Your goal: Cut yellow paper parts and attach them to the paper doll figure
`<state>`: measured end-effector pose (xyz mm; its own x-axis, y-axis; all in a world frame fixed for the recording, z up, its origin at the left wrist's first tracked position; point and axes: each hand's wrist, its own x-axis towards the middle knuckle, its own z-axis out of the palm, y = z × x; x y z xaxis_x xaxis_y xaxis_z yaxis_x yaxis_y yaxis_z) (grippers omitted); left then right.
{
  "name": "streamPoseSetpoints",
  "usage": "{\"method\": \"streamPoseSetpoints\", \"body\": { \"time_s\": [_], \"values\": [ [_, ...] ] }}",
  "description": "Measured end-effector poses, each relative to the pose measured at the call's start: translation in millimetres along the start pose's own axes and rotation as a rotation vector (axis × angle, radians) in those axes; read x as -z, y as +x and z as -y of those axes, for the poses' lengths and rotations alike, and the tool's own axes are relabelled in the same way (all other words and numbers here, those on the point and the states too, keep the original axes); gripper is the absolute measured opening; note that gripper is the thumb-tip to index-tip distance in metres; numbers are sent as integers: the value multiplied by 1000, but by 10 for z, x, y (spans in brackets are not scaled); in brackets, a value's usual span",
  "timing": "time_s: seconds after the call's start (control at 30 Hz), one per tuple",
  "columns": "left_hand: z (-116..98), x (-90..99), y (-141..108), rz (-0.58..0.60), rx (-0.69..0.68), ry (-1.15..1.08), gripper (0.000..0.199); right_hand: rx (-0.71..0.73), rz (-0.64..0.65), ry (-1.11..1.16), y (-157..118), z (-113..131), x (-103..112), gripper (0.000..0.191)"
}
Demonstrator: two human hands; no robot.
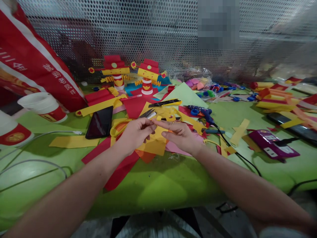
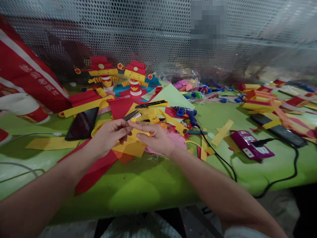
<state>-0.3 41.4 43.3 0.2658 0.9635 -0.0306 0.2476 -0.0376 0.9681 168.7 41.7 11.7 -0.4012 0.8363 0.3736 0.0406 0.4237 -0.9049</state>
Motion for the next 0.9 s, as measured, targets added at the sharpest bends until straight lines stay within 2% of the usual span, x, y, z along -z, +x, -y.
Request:
{"method": "streamPoseSetpoints", "body": {
  "time_s": [0.07, 0.13, 0.2, 0.27, 0.37, 0.5, 0.6, 0.73, 0.9],
  "values": [
    [-1, -1, 3, -8, -8, 25, 10, -16, -36, 44, -2, -16, -1, 34],
    [0, 17, 10, -2, -32, 101, 9, -34, -132, 103, 10, -35, 0, 32],
    [1, 51, 22, 10, -78, 214, 8, -68, -232, 171, 35, -49, 3, 34],
    [2, 92, 35, 23, -136, 329, 8, -127, -276, 240, 64, -55, 7, 38],
    [8, 134, 50, 80, -213, 474, 8, -229, -248, 291, 88, -47, 8, 35],
    [20, 149, 58, 172, -265, 586, 9, -320, -161, 240, 80, -22, 3, 24],
    [25, 152, 61, 156, -276, 594, 10, -369, -134, 199, 79, -7, 4, 15],
    [26, 152, 71, 113, -249, 560, 10, -410, -139, 211, 97, 11, 3, 15],
    [46, 111, 79, 118, -236, 572, 10, -364, -129, 149, 91, 28, -7, 14]
  ]
}}
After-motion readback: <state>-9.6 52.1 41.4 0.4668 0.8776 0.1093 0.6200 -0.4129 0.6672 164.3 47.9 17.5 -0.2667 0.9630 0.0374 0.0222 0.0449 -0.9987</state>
